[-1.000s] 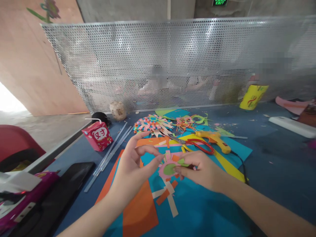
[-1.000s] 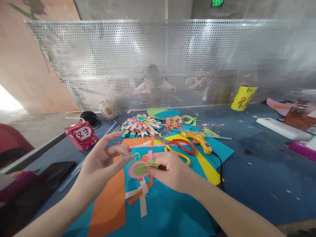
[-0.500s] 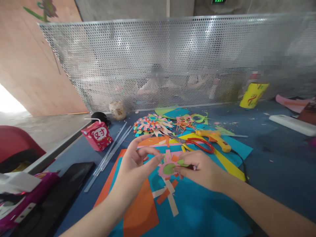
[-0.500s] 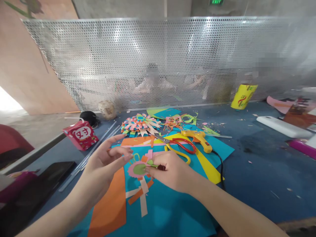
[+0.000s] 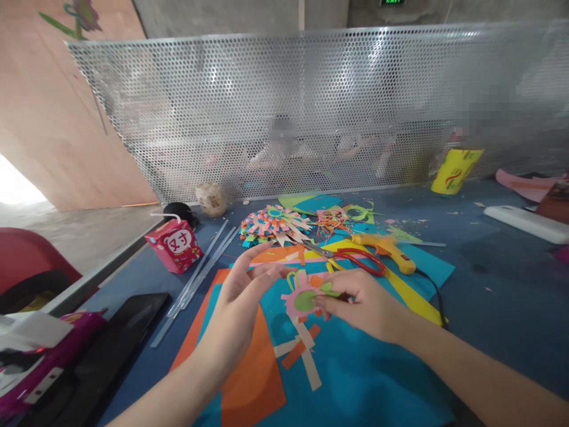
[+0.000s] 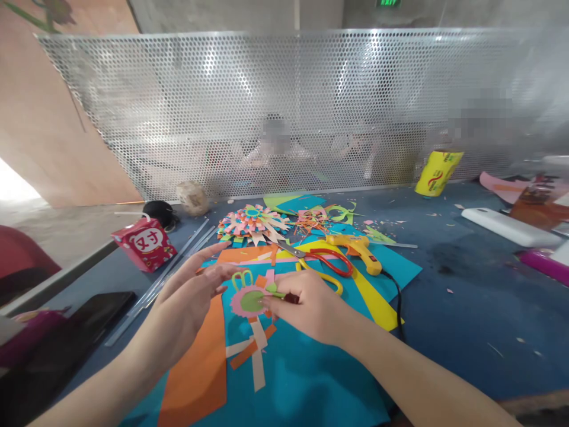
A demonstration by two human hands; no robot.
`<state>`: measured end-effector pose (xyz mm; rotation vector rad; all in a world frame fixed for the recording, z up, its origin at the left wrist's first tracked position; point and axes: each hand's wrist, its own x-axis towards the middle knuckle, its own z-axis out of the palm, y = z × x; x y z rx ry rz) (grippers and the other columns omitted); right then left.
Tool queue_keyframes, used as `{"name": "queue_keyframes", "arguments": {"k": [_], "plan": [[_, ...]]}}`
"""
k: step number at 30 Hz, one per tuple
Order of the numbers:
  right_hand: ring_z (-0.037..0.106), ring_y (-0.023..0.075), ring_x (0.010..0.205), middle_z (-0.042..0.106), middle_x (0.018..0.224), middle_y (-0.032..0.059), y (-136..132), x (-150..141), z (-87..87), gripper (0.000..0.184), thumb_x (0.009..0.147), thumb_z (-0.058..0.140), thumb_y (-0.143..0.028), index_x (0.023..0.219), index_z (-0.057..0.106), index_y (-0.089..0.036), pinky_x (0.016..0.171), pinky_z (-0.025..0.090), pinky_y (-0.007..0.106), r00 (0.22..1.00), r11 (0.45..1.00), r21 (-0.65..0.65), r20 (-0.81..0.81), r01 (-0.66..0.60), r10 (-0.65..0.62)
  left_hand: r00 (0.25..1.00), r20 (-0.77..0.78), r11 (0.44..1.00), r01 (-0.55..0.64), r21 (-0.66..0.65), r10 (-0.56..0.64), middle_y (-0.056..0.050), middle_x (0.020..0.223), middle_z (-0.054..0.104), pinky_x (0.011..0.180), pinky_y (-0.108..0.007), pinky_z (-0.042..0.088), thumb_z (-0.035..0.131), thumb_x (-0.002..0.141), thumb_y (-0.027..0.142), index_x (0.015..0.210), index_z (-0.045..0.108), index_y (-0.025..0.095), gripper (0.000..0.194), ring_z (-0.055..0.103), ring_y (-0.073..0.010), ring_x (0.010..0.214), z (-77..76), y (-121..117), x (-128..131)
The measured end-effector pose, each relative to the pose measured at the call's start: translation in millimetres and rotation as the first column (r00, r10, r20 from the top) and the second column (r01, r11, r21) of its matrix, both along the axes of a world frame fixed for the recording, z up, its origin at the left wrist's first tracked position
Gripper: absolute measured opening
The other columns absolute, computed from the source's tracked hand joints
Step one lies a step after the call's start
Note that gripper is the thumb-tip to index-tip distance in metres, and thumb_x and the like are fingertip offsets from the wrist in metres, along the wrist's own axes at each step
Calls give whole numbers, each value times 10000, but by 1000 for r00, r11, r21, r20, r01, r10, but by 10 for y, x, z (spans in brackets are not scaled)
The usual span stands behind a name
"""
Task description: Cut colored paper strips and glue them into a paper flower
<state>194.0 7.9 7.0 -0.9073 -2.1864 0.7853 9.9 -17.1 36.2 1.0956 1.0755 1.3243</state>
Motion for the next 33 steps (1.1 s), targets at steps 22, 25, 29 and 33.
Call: {"name": "queue_keyframes", "arguments": {"k": [22, 25, 29, 33], "plan": [[580, 104, 534, 666, 698, -36, -217, 148, 169, 78, 878, 545, -191, 940, 565, -234, 533, 418, 248, 935, 498, 847, 1, 188, -356, 924, 74, 908, 383, -168, -376, 15, 712, 569, 549, -215, 456, 707, 611, 112, 1138, 442, 236, 603, 548, -120, 649, -33, -165, 49], [568, 80, 498, 639, 632, -34, -216, 116, 229, 103, 910, 497, -225, 901, 598, -209, 517, 436, 204, 933, 447, 877, -3, 176, -360, 928, -19, 916, 365, -164, -373, 20, 709, 577, 589, -244, 492, 709, 624, 128, 1150, 454, 244, 596, 589, -133, 657, -28, -181, 41], [576, 67, 503, 618, 601, -21, -225, 127, 261, 160, 901, 516, -263, 796, 610, -186, 544, 455, 154, 928, 453, 861, -56, 232, -367, 926, -41, 910, 359, -207, -375, 33, 695, 578, 591, -248, 514, 715, 631, 162, 1187, 446, 269, 626, 586, -117, 610, -13, -176, 13], [602, 81, 559, 652, 678, -15, -241, 178, 261, 152, 900, 509, -197, 819, 638, -199, 586, 464, 185, 943, 456, 873, -14, 173, -331, 927, -19, 911, 363, -196, -374, 26, 704, 601, 597, -233, 518, 711, 649, 190, 1253, 399, 287, 687, 605, -127, 640, -10, -175, 7]]}}
